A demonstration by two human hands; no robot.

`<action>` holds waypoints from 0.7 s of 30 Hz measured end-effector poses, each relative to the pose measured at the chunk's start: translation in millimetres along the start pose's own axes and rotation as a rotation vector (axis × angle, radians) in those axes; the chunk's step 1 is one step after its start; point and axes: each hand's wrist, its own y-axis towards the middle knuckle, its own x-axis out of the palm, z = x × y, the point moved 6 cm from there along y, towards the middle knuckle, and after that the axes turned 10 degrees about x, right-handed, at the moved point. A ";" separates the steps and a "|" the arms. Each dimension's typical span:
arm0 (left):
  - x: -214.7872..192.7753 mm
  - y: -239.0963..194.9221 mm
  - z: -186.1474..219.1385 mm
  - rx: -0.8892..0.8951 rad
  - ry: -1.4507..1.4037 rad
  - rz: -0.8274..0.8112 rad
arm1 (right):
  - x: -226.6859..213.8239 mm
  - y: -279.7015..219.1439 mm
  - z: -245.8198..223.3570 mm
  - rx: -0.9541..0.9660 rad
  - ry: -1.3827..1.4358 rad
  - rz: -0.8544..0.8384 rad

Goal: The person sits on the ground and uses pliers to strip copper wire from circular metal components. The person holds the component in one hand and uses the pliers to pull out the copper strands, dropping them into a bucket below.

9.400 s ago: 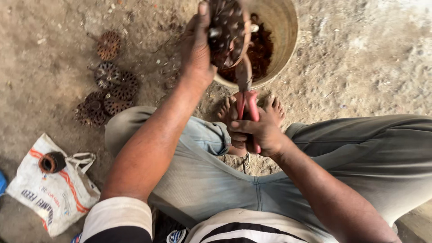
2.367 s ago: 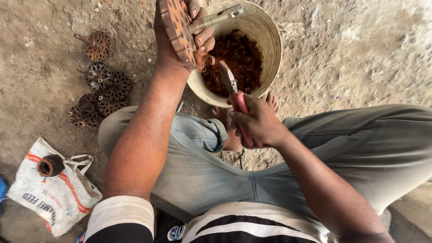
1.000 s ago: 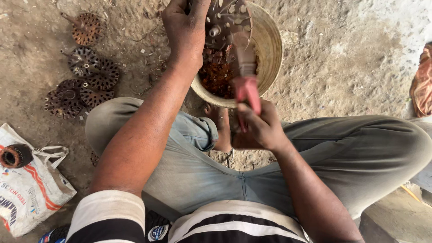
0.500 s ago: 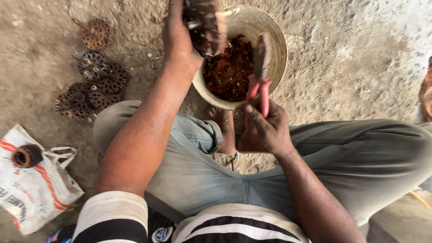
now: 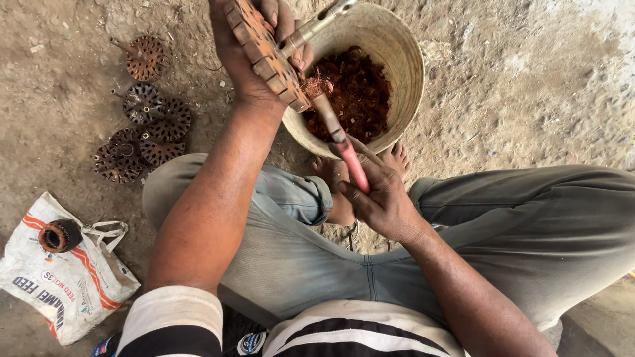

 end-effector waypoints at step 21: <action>-6.4 3.7 3.2 0.335 0.791 -0.063 | 7.2 -0.5 -2.8 -0.144 -0.298 0.150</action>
